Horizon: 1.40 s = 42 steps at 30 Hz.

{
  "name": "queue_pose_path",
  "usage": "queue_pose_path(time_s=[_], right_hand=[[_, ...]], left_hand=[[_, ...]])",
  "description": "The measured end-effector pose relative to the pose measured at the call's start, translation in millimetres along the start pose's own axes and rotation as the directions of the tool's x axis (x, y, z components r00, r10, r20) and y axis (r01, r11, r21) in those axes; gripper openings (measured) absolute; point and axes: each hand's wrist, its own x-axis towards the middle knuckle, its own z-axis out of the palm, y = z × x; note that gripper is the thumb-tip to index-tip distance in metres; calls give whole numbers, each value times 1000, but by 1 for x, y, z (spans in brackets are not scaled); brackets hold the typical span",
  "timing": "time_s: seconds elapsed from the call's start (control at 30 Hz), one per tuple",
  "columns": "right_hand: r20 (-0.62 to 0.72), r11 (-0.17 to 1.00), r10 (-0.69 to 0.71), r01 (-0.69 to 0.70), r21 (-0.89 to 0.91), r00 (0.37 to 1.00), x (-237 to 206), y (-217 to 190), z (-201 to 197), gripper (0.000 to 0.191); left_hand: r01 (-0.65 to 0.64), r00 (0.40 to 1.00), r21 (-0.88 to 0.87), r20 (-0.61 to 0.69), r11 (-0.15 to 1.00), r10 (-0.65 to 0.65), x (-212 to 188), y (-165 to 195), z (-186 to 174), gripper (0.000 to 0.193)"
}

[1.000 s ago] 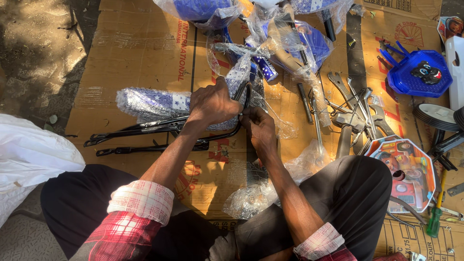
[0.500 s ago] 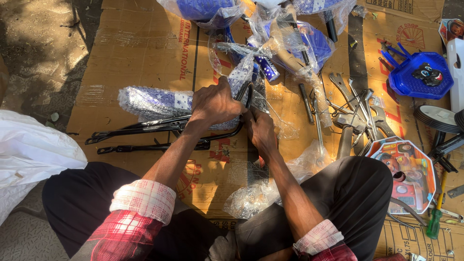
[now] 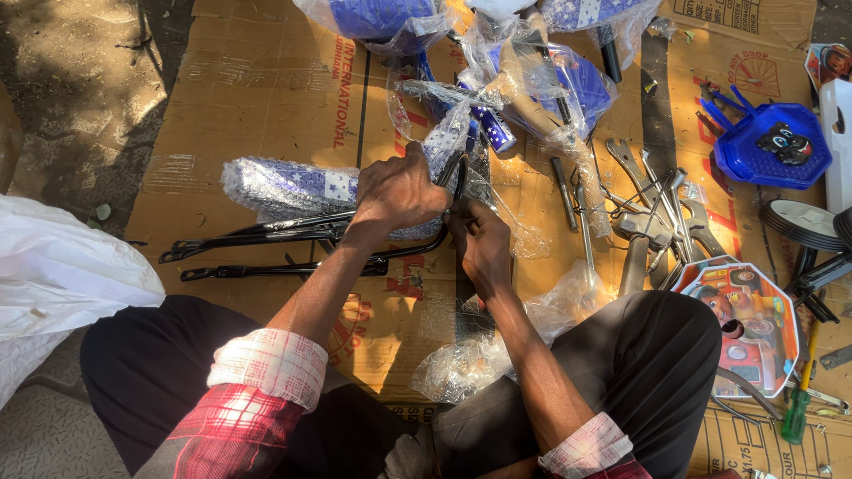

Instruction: The person sits on the ground and assembles a children's bicycle from bubble-wrapped parts. They unwrap the frame and seat, fit the seat post and handlebar assembly to the frame, and use a spanner and pliers to tighten bolts, handling small fasteners picked from the cardboard work surface.

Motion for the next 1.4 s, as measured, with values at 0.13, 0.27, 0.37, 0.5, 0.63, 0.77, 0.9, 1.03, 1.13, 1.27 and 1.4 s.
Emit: queue_pose_path(time_s=[0.13,0.27,0.37,0.5,0.63,0.77,0.9,1.03,1.13,1.27,1.4], right_hand=[[-2,934,-196,186,-307,981,-3,-10,1,12],[-26,981,-106,100,-164,994,-4,-13,3,14],[-31,995,-61,58,-86,998,-4,-12,4,15],[-32,987,-41,36,-155,999,-4,-12,3,15],[-39,961,-117,103,-255,992,-3,-14,5,13],[-20,935,-156,141,-325,988,-3,-12,7,11],[0,921,-217,205,-332,976,-4,-6,7,12],[21,946,-4,10,-323,1000,0,-1,10,22],[22,988,153,-153,-14,988,5,0,11,24],[38,942,-25,36,-334,999,7,5,11,21],[-32,948,268,-258,188,963,14,25,16,29]], left_hand=[[-33,999,-19,-13,999,33,1,-3,2,70],[-27,1000,-12,-14,1000,27,2,-4,4,71],[-55,997,2,-45,998,56,1,-5,4,69],[-38,999,17,-22,999,38,-1,-3,2,71],[-16,1000,9,-2,1000,16,-1,-2,1,70],[-46,998,11,-44,999,46,-1,-5,2,74],[-29,999,10,-19,1000,29,-1,-7,2,70],[-33,999,-8,-18,999,33,-3,-5,0,76],[-39,999,-12,-24,999,39,-5,-5,-1,72],[-29,999,-8,-17,1000,28,-5,-8,1,76],[-72,995,3,-74,997,72,-2,-12,3,64]])
